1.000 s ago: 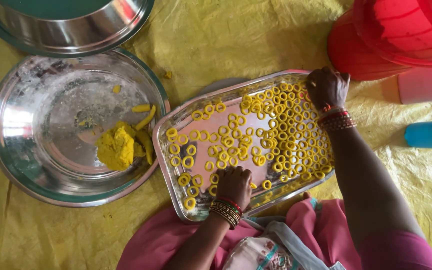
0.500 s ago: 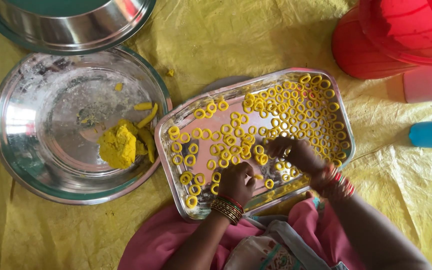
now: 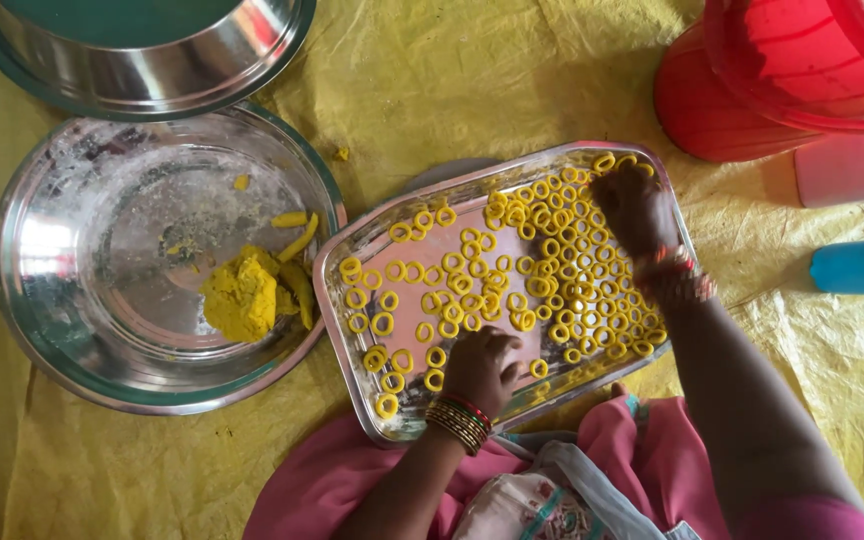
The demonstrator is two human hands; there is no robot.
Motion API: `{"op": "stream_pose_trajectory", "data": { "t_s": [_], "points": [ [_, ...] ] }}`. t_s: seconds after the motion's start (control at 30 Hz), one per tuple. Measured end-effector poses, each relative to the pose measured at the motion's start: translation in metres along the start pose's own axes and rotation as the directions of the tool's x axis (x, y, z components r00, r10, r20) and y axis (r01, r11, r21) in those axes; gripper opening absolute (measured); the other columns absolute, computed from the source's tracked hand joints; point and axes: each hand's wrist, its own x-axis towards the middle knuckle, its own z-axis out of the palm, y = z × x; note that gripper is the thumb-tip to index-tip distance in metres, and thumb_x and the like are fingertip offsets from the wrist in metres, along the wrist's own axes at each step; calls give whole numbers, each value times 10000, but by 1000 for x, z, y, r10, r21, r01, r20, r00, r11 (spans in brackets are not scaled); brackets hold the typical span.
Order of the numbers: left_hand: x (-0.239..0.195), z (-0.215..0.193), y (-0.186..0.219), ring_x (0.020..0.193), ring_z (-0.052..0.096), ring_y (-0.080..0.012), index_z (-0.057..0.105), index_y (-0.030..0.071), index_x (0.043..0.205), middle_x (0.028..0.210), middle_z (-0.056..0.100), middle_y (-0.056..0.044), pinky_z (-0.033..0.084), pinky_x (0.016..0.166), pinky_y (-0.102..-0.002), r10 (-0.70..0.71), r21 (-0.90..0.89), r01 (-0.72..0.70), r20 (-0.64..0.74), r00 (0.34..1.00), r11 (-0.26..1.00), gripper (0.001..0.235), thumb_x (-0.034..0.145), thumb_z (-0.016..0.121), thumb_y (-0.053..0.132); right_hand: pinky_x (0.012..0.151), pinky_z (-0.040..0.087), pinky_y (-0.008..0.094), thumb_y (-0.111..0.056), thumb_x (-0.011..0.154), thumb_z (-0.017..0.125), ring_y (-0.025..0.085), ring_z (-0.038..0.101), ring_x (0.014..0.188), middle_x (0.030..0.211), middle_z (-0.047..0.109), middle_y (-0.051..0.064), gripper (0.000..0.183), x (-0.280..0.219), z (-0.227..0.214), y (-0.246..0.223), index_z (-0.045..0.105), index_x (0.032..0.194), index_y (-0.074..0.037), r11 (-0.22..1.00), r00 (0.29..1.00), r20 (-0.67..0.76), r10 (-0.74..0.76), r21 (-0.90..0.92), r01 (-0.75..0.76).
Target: The person sits on a yellow tarp and shapes yellow dough into small rings by hand. They roll small pieces of dough into thin strips, form them into circles, and place the finished rings onto a metal tray. The person also spreads the rings on the tray to organize them.
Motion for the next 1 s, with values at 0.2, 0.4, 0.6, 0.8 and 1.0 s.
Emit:
{"op": "stream_pose_trajectory", "data": {
  "t_s": [0.2,0.4,0.6,0.8,1.0],
  "points": [
    [0,-1,-2,962,625,-314,673,122,1044,1018,638,-96,491,853,-462,-34,66,30,63,997,997,282,807,811,188,794,577,433,-117,967,706,327,703,896,1037,693,117,85,45,26,36,765,1027,-114,1000,1000,1,8,30,-8],
    [-1,2,-8,959,634,-310,667,125,1043,1005,640,-91,507,855,-448,-50,50,46,67,997,998,269,809,797,160,750,586,413,-92,994,712,307,720,874,1034,719,119,100,40,38,45,780,1062,-121,999,995,-95,-42,15,44],
    [-1,-1,-10,938,635,-316,675,127,999,991,648,-83,506,822,-461,-62,60,59,44,997,996,236,791,786,135,628,550,307,-106,1075,705,165,702,744,915,745,96,56,-13,19,35,739,1042,-75,955,983,-137,121,288,-77],
    [-2,-1,-6,912,636,-319,682,114,923,948,650,-84,508,803,-463,-44,67,43,15,999,997,171,793,788,146,706,584,349,-176,912,720,199,730,764,906,739,50,81,-145,-17,-45,758,897,-106,913,945,318,74,359,-192],
    [-2,-1,-8,898,643,-315,678,110,890,916,657,-84,515,799,-458,-32,73,31,4,999,997,148,799,789,150,696,562,402,-260,839,762,265,704,743,859,697,60,160,-174,-31,-96,791,960,-160,957,893,416,172,145,-251]
  ]
}}
